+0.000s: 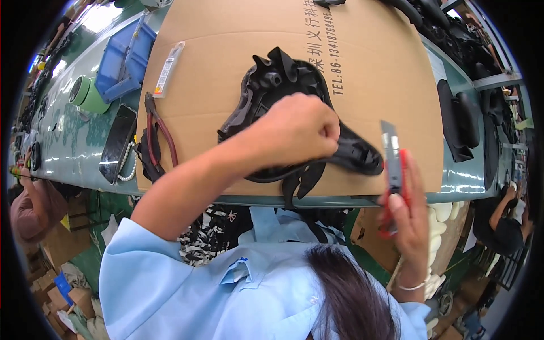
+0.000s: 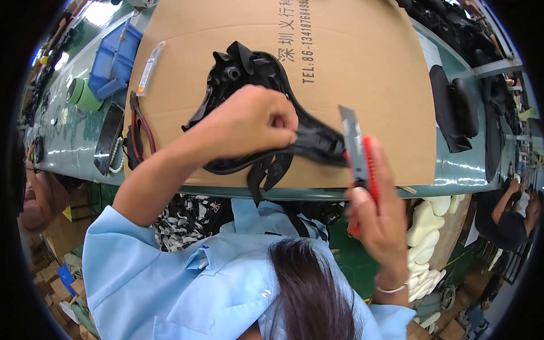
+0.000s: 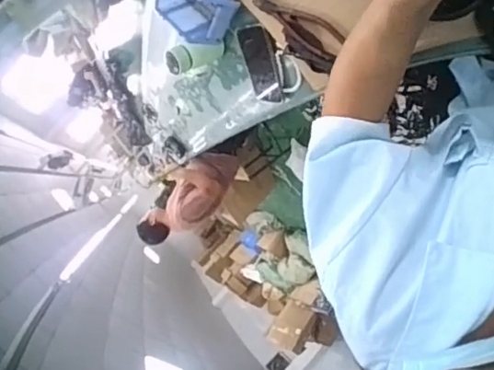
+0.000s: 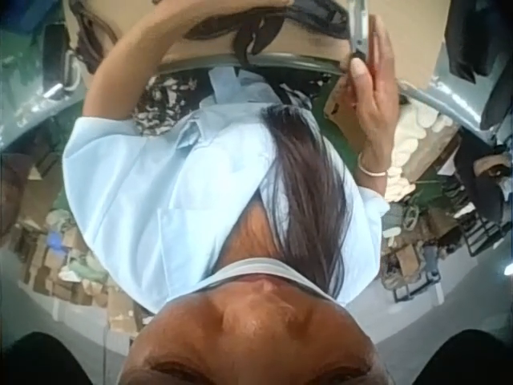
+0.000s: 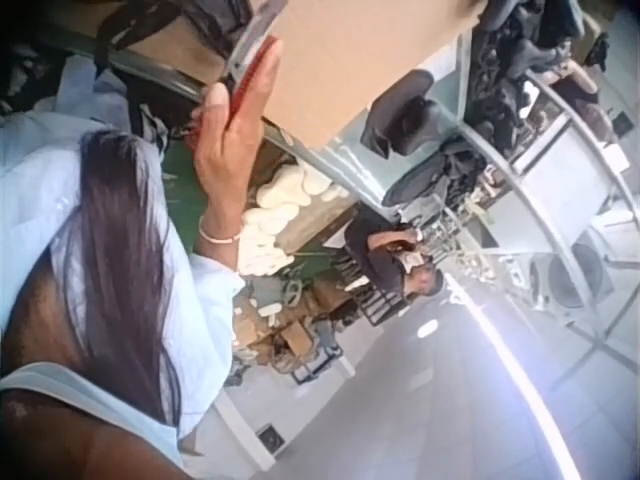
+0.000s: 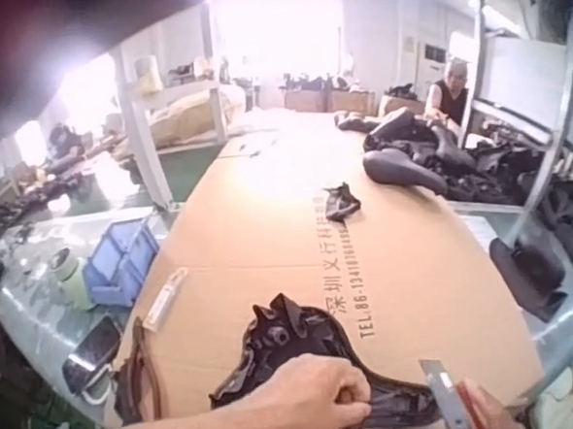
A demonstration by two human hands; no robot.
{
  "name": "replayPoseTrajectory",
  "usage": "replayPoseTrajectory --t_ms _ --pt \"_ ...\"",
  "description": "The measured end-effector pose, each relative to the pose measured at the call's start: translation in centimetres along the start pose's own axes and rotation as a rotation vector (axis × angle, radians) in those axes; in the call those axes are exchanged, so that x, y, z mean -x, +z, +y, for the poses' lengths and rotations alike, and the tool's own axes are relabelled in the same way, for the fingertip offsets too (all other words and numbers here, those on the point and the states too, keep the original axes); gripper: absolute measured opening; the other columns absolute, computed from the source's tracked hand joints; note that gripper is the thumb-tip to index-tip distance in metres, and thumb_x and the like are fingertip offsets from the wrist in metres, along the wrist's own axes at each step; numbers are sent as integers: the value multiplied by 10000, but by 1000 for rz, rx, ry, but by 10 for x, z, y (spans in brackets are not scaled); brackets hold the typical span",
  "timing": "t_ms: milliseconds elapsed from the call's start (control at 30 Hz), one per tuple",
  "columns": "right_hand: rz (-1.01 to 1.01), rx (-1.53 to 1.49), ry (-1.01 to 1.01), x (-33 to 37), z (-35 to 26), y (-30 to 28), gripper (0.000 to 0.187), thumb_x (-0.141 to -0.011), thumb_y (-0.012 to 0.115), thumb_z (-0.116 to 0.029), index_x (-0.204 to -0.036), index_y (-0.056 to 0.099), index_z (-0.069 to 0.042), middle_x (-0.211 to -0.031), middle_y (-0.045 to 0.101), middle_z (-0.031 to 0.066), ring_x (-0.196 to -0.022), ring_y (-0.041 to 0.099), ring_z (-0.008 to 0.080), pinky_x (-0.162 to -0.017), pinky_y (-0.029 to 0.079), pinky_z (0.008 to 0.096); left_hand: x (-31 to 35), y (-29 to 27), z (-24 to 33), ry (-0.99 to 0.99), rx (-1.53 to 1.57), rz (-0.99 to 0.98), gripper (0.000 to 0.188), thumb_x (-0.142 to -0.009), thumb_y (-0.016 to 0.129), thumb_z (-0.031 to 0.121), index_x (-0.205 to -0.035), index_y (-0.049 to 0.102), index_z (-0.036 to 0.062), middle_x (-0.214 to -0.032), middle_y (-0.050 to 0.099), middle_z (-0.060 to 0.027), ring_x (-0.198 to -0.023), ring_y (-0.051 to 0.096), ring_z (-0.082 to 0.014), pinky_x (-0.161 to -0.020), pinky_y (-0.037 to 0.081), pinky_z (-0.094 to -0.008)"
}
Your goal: Trimming excess leather or fabric from the bottom of bicycle seats using a utility knife.
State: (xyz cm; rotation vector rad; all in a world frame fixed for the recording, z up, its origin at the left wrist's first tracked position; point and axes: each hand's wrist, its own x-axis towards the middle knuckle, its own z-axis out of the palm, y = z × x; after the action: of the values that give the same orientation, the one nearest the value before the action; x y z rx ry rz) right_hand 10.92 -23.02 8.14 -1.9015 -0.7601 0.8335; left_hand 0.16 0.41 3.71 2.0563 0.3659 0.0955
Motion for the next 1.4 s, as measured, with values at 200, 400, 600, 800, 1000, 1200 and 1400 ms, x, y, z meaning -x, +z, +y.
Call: replayPoseTrajectory --t_ms 200,400,600,800,1000,1200,1400 --pt "-207 -550 334 -6 -5 45 568 -974 411 -123 -1514 240 -75 -837 584 96 -592 532 104 -563 502 246 -21 -8 -7 -177 280 -32 141 -723 736 125 -763 675 5 -668 606 4 -649 522 -70 -614 390 -222" --pt "-379 -361 361 2 -25 50 580 -980 449 -150 -1514 241 -59 -872 577 80 -600 541 106 -551 476 251 -20 -16 -22 -153 853 47 110 -759 746 97 -754 641 67 -739 608 34 -698 534 -45 -646 376 -184" --pt "-550 -924 55 16 20 29 548 -908 592 -202 -1361 407 43 -832 619 119 -608 609 148 -561 502 252 -21 -25 -12 265 746 504 182 -827 745 163 -912 665 23 -800 623 25 -732 545 -39 -716 422 -179" --pt "28 -479 49 -49 8 79 350 -954 578 -190 -1226 459 -5 -839 594 55 -692 629 132 -588 532 281 -7 -39 -69 67 176 556 437 -926 589 348 -1244 588 49 -1180 628 -184 -1139 581 -300 -1017 407 -370" --pt "-18 -243 -271 -118 9 46 325 -916 652 -217 -1143 562 -3 -839 584 15 -749 574 78 -681 477 227 84 -6 -12 -288 -665 816 258 -920 605 309 -994 720 90 -970 645 -164 -939 609 -292 -833 443 -403" --pt "158 118 -260 -79 3 33 392 -925 619 -164 -1275 529 -10 -999 656 121 -859 636 178 -787 509 315 37 52 29 -78 -416 635 230 -833 709 272 -793 669 48 -714 583 -60 -719 546 -238 -695 399 -363" --pt "105 365 -566 -37 35 -2 522 -884 627 -33 -1384 474 -30 -1181 650 182 -955 672 291 -856 508 356 17 72 28 -92 -379 618 209 -835 685 248 -756 625 64 -633 548 -57 -668 538 -222 -664 386 -380"
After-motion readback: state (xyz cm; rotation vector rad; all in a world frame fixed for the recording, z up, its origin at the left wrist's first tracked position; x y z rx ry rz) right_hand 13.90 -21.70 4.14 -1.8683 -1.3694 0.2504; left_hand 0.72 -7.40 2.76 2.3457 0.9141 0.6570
